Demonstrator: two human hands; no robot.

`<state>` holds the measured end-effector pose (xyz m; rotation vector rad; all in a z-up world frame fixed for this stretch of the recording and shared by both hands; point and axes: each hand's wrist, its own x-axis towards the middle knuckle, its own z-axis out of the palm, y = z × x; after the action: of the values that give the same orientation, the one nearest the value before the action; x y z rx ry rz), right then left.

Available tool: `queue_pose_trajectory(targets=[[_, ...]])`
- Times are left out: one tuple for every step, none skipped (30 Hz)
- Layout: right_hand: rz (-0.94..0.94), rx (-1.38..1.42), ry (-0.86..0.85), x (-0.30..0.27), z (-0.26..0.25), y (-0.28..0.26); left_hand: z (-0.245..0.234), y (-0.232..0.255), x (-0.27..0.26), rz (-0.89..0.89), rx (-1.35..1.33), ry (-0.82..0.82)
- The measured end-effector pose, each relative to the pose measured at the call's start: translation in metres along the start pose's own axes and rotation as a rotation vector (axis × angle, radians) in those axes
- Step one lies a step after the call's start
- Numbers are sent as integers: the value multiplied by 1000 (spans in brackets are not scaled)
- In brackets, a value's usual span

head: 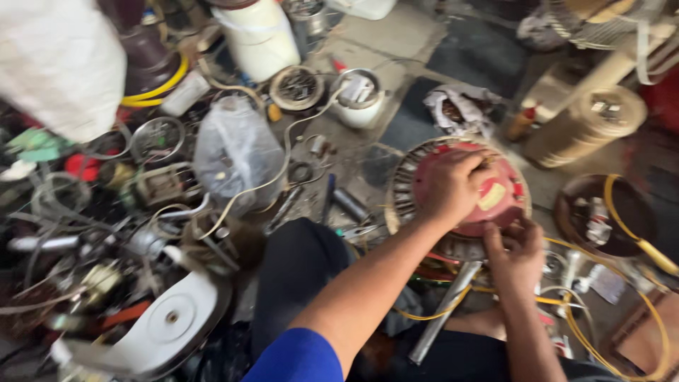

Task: The person is repairing a red electrical motor stator while sitting on the floor. They use a hammer to tap a metal component into the center of the stator and a screwdriver to adjust parts. The workspace is cluttered with various tools and electrical components.

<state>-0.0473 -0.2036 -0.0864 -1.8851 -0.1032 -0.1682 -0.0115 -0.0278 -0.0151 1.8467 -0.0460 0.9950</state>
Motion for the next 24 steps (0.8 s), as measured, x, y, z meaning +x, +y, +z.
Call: queue_pose_trajectory(targets=[[17,52,-16,0,2,-1,0,1,2,-5,-9,-5],[34,98,-21,1,0,-1,-3,1,2,-8,-30,-15],[51,144,-26,2,1,-1,-9,0,2,9,2,-27],[48,106,-38,2,-1,-1,-11,2,0,28,21,-43],[44,69,-49,2,-2,-1,-15,4,-2,47,41,-60],[40,26,-51,1,-6,-2,-21,5,-7,60,107,-20],[41,41,-63,-1,-8,-2,-30,4,-14,72,173,20],[38,54,-66,-3,-9,-4,-38,2,-21,42,247,93],[35,66,-69,-4,-9,-7,-47,-1,-28,11,321,165],[70,73,-60,-6,-9,-10,-54,-4,-36,-76,347,138],[105,81,-51,-7,-5,-12,-58,-9,-40,-163,373,108],[119,78,-51,-8,-4,-14,-61,-15,-43,-291,370,-4],[133,76,-50,-7,-2,-15,-61,-19,-45,-415,368,-120],[147,84,-61,-6,-2,-16,-60,-24,-44,-458,379,-168],[123,118,-48,-8,-9,-16,-58,-28,-42,-500,390,-216],[94,161,-43,-10,-10,-14,-58,-32,-39,-539,411,-256],[65,205,-38,-12,-12,-10,-58,-33,-38,-524,406,-247],[31,78,39,-14,-17,-3,-56,-36,-34,-509,401,-233],[-2,-48,117,-17,-26,5,-55,-37,-31,-493,397,-218],[-32,-176,194,-18,-35,16,-56,-39,-30,-513,381,-228],[19,-256,229,-14,-43,30,-58,-41,-28,-533,366,-238],[76,-339,261,-13,-54,45,-57,-42,-31,-560,351,-251],[134,-422,293,-11,-67,60,-52,-42,-31,-546,325,-256],[70,-376,292,-6,-76,73,-53,-44,-31,-545,318,-247]])
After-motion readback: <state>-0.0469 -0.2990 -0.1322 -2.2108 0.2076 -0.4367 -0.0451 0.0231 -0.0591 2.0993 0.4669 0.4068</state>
